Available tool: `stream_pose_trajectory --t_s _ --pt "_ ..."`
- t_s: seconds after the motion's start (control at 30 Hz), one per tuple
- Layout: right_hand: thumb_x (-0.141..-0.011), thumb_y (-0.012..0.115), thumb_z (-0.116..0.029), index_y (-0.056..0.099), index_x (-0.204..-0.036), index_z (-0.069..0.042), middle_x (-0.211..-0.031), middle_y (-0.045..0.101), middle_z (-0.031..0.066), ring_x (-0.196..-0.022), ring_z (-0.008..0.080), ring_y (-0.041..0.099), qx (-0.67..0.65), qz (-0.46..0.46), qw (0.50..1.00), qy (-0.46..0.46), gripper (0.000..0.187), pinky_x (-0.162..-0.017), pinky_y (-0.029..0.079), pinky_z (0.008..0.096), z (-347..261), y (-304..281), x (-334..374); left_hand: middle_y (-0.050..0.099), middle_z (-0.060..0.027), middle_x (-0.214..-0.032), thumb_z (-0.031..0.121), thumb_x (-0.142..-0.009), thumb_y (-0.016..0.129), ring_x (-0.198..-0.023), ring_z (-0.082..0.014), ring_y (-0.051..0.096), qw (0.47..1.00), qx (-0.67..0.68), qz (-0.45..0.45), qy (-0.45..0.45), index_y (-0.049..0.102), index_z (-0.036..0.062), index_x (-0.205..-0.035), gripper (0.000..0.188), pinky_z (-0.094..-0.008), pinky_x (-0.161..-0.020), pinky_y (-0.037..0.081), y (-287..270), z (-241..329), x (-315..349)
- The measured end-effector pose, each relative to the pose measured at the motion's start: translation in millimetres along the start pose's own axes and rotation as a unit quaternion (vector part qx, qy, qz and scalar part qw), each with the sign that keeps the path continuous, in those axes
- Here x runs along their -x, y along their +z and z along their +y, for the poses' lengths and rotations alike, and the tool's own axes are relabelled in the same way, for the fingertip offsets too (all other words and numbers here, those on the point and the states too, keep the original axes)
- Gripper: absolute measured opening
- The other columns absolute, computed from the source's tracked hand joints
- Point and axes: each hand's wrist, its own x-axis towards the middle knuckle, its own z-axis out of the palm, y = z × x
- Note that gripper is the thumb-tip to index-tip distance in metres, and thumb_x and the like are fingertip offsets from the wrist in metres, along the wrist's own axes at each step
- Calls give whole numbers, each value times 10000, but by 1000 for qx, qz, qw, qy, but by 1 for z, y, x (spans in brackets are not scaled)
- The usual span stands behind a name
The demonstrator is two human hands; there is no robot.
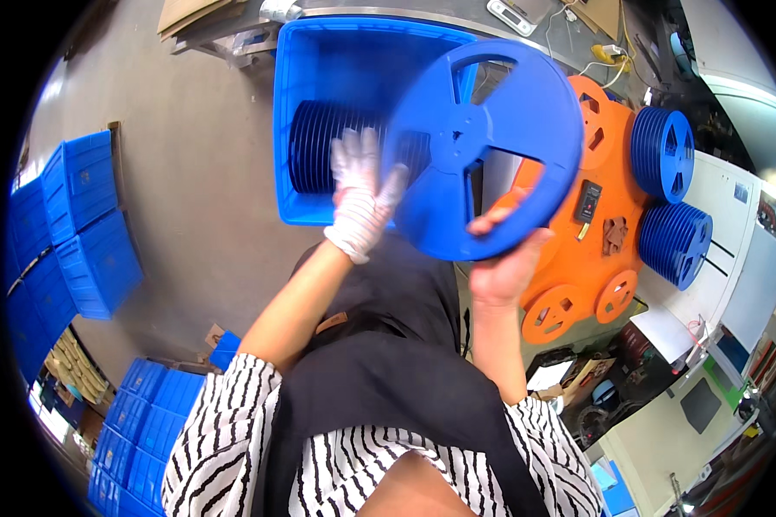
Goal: The person repeatedly picks up blue plastic spools from a blue crate and stacks them onto a pile on the table. The person wears white gloves and handles the spools one by one, placing them carefully on top of the existing stack.
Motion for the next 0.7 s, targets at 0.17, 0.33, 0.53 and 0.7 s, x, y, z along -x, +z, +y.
stream_pose_trajectory --t_s 0.17,0.33,0.53,0.7 --pt "-901 633 -325 329 -1441 4 -1406 449 186 -1284 384 451 384 -257 882 -86 702 -1061 363 456 45 65 30 427 -158 -1375 452 -930 548 -1187 -235 479 639 680 -301 -197 351 66 -1425 658 -353 -1025 386 -27 31 -12" --pt "-882 633 -311 390 -1425 -22 -1496 320 203 -1402 381 278 504 -342 750 -258 662 -1126 259 466 32 51 31 572 -156 -1217 360 -940 540 -1062 -273 581 279 866 -241 -338 461 60 -1352 515 -416 -1051 401 -46 36 -5" --pt "-1002 443 -190 383 -1413 3 -1502 336 135 -1393 258 315 398 -3 907 -140 458 -1131 272 406 9 -40 13 591 -184 -1165 443 -926 531 -1028 -345 597 302 879 -219 -299 487 80 -1322 539 -477 -1076 381 -24 3 2" --pt "-1018 399 -163 409 -1392 6 -1477 381 119 -1367 220 357 344 126 927 -79 411 -1120 301 389 5 -80 11 583 -206 -1162 500 -920 526 -1035 -363 602 338 847 -221 -347 489 85 -1315 574 -502 -1045 410 -7 -12 -10"
